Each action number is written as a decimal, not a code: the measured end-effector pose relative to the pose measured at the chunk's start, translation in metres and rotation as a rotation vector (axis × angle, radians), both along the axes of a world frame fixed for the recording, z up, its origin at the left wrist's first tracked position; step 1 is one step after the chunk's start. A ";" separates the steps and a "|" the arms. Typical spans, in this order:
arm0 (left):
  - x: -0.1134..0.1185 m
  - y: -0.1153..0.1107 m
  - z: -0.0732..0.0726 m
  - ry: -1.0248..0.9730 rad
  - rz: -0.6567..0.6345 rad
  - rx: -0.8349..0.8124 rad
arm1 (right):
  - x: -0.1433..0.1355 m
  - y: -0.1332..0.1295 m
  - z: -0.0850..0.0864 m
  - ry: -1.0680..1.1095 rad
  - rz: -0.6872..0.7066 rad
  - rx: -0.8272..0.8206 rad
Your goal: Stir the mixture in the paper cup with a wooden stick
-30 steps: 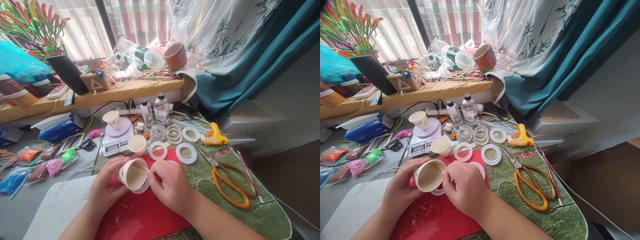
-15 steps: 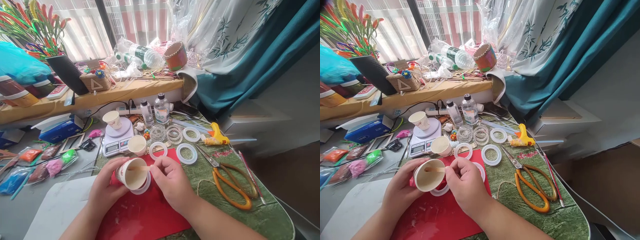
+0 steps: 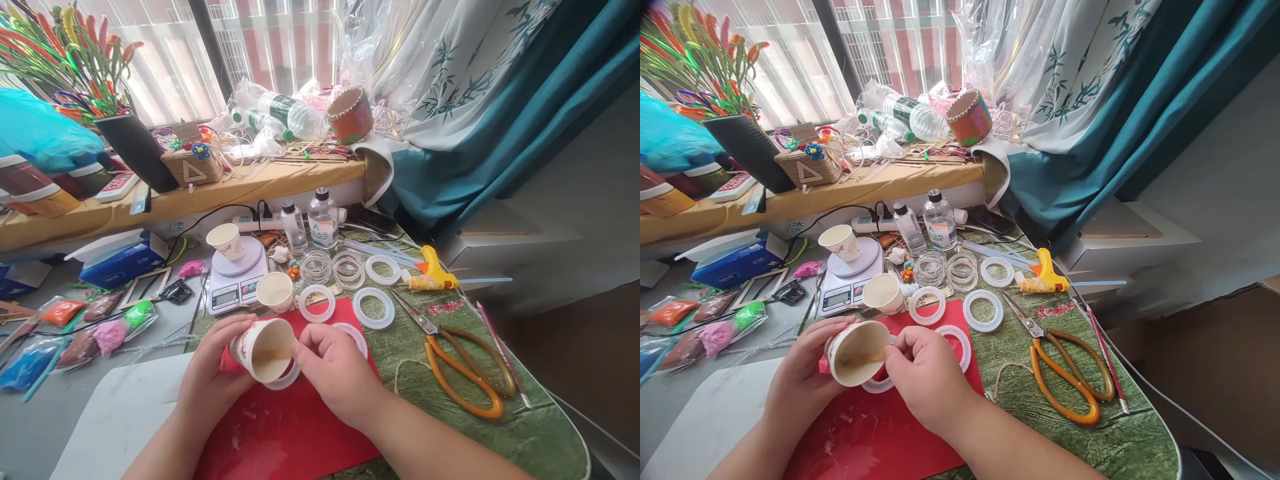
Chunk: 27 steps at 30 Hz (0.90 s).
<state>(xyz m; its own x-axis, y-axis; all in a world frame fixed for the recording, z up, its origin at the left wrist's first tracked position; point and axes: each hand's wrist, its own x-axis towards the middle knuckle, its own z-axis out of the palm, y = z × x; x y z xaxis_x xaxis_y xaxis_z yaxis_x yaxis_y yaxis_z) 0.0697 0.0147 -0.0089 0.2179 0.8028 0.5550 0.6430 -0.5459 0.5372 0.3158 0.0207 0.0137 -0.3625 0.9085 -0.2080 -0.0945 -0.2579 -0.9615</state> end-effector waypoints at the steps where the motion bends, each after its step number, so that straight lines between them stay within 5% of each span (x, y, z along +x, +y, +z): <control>1: 0.000 0.000 0.000 0.001 0.002 0.002 | -0.001 0.000 0.000 0.057 0.006 -0.041; 7: -0.001 0.000 0.000 0.010 0.005 -0.002 | 0.003 0.002 0.000 0.228 -0.093 -0.048; 15: -0.001 0.001 -0.001 0.014 0.006 -0.002 | 0.010 0.003 0.006 -0.208 -0.113 0.410; 23: -0.001 -0.003 -0.001 -0.053 0.014 0.006 | -0.002 -0.001 0.001 0.102 0.034 -0.047; 27: -0.002 -0.001 -0.003 -0.047 0.007 -0.006 | -0.002 -0.001 0.000 0.237 -0.009 -0.081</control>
